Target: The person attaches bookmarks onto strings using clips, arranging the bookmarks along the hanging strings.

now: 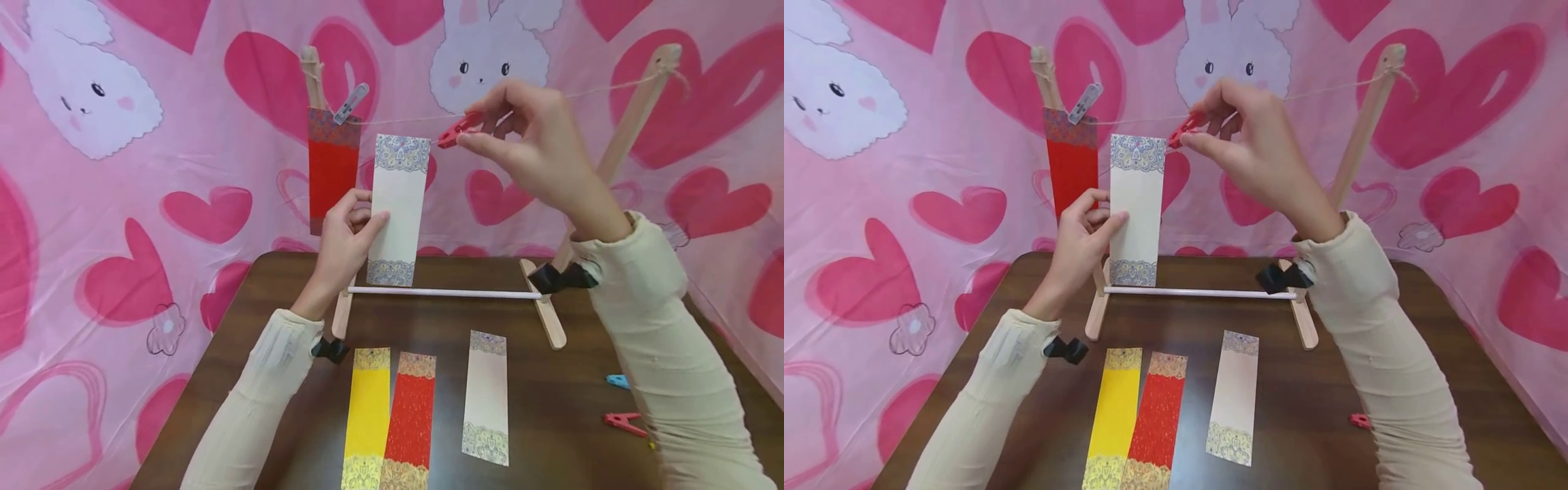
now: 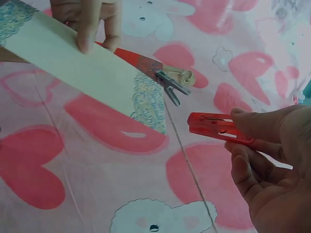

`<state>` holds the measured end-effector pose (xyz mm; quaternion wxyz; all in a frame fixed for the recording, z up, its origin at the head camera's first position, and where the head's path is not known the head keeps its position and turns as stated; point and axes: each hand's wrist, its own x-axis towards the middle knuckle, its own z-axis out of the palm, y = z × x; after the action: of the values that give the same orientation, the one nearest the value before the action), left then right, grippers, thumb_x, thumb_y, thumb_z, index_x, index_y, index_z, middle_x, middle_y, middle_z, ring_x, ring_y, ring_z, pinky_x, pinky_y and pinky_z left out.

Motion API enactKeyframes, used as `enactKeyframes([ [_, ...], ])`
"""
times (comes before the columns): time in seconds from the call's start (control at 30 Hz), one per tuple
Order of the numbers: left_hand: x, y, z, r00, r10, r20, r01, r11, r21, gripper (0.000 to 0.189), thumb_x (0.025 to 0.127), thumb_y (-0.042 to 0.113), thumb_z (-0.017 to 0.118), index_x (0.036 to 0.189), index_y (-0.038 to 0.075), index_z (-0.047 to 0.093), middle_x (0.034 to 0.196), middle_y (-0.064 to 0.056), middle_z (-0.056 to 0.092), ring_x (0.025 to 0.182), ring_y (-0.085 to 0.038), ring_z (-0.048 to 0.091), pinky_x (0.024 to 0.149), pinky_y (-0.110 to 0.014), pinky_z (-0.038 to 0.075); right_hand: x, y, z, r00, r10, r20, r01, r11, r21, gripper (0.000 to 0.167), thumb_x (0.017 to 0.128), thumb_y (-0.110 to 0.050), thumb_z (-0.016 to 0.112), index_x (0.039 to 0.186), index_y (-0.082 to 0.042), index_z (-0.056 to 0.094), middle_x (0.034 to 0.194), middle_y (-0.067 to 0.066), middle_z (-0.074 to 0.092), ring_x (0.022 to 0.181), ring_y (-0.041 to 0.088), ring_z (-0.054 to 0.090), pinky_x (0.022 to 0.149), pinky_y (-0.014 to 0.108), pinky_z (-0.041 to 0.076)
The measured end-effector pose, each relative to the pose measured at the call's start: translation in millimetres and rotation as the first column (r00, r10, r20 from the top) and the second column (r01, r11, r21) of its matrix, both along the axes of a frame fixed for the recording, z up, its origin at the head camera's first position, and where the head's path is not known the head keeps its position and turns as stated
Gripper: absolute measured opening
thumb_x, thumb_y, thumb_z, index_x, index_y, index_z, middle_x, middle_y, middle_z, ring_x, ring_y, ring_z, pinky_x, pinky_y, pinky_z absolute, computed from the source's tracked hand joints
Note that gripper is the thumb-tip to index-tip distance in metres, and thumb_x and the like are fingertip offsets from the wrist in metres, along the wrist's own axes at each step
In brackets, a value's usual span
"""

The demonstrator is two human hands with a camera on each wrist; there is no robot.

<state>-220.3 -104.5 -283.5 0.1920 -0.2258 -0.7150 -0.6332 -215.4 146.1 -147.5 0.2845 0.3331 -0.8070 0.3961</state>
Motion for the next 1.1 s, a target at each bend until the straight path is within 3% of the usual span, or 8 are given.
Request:
enactKeyframes([
  [0.17,-5.6,2.4,4.5,1.000,0.004,-0.003,-0.004,1.000,-0.006,0.025,0.094,0.008,0.068,0.114,-0.004,0.058,0.101,-0.019,0.073,0.086,-0.028,0.072,0.080,-0.038,0.060,-12.5,-9,15.5,0.999,-0.014,-0.049,0.016,0.999,0.033,0.021,0.086,-0.009,0.077,0.098,0.006,0.069,0.094,0.002,0.069,0.074,0.014,0.057,0.069,0.020,0.048],
  [0.3,-8.9,1.8,0.9,1.000,0.020,0.012,-0.020,1.000,-0.011,0.026,0.094,0.007,0.068,0.115,-0.004,0.058,0.104,-0.019,0.073,0.089,-0.030,0.072,0.081,-0.041,0.059,-27.3,-16,21.6,0.999,-0.021,-0.040,0.023,0.998,0.058,0.022,0.089,-0.013,0.075,0.100,0.005,0.068,0.095,0.004,0.069,0.074,0.014,0.059,0.070,0.021,0.049],
  [0.47,-9.3,2.0,-7.4,0.998,0.026,0.062,-0.025,1.000,-0.015,0.028,0.093,0.003,0.067,0.117,-0.009,0.057,0.106,-0.026,0.071,0.094,-0.037,0.070,0.084,-0.044,0.058,-46.5,-27,23.1,0.999,-0.011,0.036,0.007,0.993,0.119,0.022,0.092,-0.016,0.072,0.100,0.003,0.067,0.093,0.005,0.068,0.073,0.016,0.057,0.067,0.022,0.048],
  [0.63,4.7,4.1,4.8,0.998,0.032,0.054,-0.032,0.999,-0.009,0.026,0.093,-0.004,0.065,0.115,-0.014,0.056,0.105,-0.031,0.068,0.096,-0.042,0.068,0.085,-0.046,0.057,-59.9,-39,22.5,0.991,0.007,0.134,-0.035,0.978,0.207,0.022,0.092,-0.017,0.072,0.101,0.002,0.066,0.094,0.007,0.069,0.076,0.017,0.058,0.069,0.021,0.050],
  [0.73,11.2,5.0,10.0,0.997,0.028,0.067,-0.027,0.999,-0.018,0.025,0.093,-0.004,0.064,0.114,-0.013,0.055,0.106,-0.031,0.068,0.095,-0.041,0.069,0.085,-0.046,0.058,-62.3,-41,18.7,0.979,0.023,0.202,-0.070,0.971,0.230,0.019,0.092,-0.015,0.072,0.099,0.002,0.066,0.095,0.010,0.069,0.076,0.018,0.059,0.068,0.020,0.050],
  [0.9,13.4,4.2,6.8,0.995,0.014,0.094,-0.010,0.999,-0.044,0.025,0.093,-0.003,0.064,0.114,-0.013,0.055,0.106,-0.031,0.069,0.094,-0.042,0.069,0.084,-0.048,0.058,-60.7,-40,11.2,0.966,0.028,0.257,-0.091,0.968,0.234,0.017,0.091,-0.013,0.073,0.098,0.001,0.067,0.093,0.011,0.070,0.075,0.020,0.058,0.066,0.021,0.049],
  [1.0,11.8,1.9,0.9,0.996,0.008,0.093,-0.003,0.999,-0.049,0.024,0.093,-0.003,0.064,0.114,-0.013,0.055,0.105,-0.031,0.069,0.093,-0.042,0.069,0.084,-0.049,0.058,-60.1,-40,8.2,0.967,0.039,0.251,-0.102,0.965,0.243,0.017,0.092,-0.014,0.072,0.099,0.001,0.068,0.093,0.011,0.070,0.076,0.021,0.059,0.066,0.021,0.049],
  [1.1,2.6,-0.9,-12.8,0.995,0.001,0.098,0.004,0.999,-0.045,0.024,0.094,0.001,0.065,0.114,-0.010,0.056,0.105,-0.028,0.070,0.091,-0.039,0.070,0.082,-0.047,0.059,-59.6,-42,5.6,0.971,0.041,0.234,-0.105,0.958,0.268,0.017,0.092,-0.013,0.071,0.100,0.002,0.068,0.094,0.011,0.070,0.076,0.020,0.059,0.068,0.020,0.050],
])
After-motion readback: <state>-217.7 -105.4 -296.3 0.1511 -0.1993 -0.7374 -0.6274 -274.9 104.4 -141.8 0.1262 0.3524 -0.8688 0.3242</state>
